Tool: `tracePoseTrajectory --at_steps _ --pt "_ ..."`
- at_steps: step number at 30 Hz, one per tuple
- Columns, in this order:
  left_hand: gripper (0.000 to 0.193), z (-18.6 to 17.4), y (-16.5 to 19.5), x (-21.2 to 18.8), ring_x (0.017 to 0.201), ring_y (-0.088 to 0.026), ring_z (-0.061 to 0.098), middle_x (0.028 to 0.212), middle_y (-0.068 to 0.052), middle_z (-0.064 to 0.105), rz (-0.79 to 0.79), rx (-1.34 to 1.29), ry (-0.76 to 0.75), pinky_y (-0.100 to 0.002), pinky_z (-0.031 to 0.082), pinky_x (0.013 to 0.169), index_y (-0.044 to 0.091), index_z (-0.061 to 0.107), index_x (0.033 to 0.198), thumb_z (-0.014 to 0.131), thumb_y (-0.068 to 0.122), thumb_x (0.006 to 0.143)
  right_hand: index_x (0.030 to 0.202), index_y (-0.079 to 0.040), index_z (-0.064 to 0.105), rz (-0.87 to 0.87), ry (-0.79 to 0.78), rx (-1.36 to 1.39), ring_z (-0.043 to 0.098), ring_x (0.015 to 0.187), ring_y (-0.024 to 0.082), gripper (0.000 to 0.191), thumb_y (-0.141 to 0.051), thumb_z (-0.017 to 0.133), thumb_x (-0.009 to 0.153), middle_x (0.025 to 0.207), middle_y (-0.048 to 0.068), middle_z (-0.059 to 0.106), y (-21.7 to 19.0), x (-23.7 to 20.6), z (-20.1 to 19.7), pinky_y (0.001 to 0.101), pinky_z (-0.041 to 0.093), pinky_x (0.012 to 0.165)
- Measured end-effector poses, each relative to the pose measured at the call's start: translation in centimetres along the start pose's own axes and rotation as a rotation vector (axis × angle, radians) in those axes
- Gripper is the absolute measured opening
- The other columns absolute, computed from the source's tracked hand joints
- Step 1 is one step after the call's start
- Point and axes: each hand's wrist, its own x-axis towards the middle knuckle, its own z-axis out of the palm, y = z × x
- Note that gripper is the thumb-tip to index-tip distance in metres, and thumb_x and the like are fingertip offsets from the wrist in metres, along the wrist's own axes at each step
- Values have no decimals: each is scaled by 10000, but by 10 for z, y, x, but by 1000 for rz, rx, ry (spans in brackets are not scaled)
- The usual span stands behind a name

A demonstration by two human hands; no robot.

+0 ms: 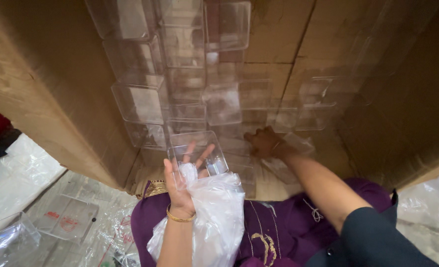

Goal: The person sits inside a large cardboard carton and removes clear plastic boxes from plastic bags. They open each bag, take out the boxes, and stack and arrange the boxes inside the carton.

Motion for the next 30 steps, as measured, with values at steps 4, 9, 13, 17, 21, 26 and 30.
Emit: tracePoseTrajectory --at_steps 4,9,13,17,21,26,30 --pt "871 -1 0 0 606 -141 507 1537 -326 451 22 -6 -37 -285 481 565 81 376 1576 475 707 979 1346 -199 545 -34 61 88 674 1030 368 531 -351 657 851 1073 184 727 14 0 -12 520 500 931" --pt "893 -3 -1 2 637 -168 561 1529 -303 459 11 78 19 -321 522 607 106 360 1564 467 730 934 1392 -231 541 17 45 223 686 1018 368 555 -332 663 860 1100 191 726 34 13 -19 500 527 922" --pt "854 1 -1 2 809 -249 648 1603 -336 434 2 -106 -190 -397 571 731 69 339 1638 466 693 1069 1428 -257 539 35 23 268 696 1009 368 579 -316 668 867 1122 197 724 39 19 -12 483 549 914" --pt "905 9 -1 0 1122 -386 658 1517 -266 451 -53 138 44 -526 575 916 159 345 1549 454 745 867 1444 -248 537 36 90 338 681 1040 354 581 -265 661 877 1185 188 704 48 12 -14 468 550 921" --pt "864 9 -4 2 1195 -426 623 1528 -278 459 -33 179 22 -557 558 955 145 348 1540 453 726 911 1390 -153 593 -4 367 434 620 1172 309 517 -98 629 878 1340 149 644 70 -35 -41 428 513 983" --pt "808 -4 -10 9 993 -373 698 1620 -340 428 -167 -224 -262 -507 589 903 101 368 1661 364 671 1088 1262 -86 676 111 444 1501 635 1148 240 332 9 573 961 1263 94 670 52 -106 -76 428 561 946" --pt "806 -13 -16 24 931 -279 744 1465 -230 511 -221 188 70 -441 626 799 203 433 1489 382 735 886 1167 -78 700 -78 327 1826 636 1129 229 200 -57 587 1004 1233 72 691 7 -115 -89 416 569 965"
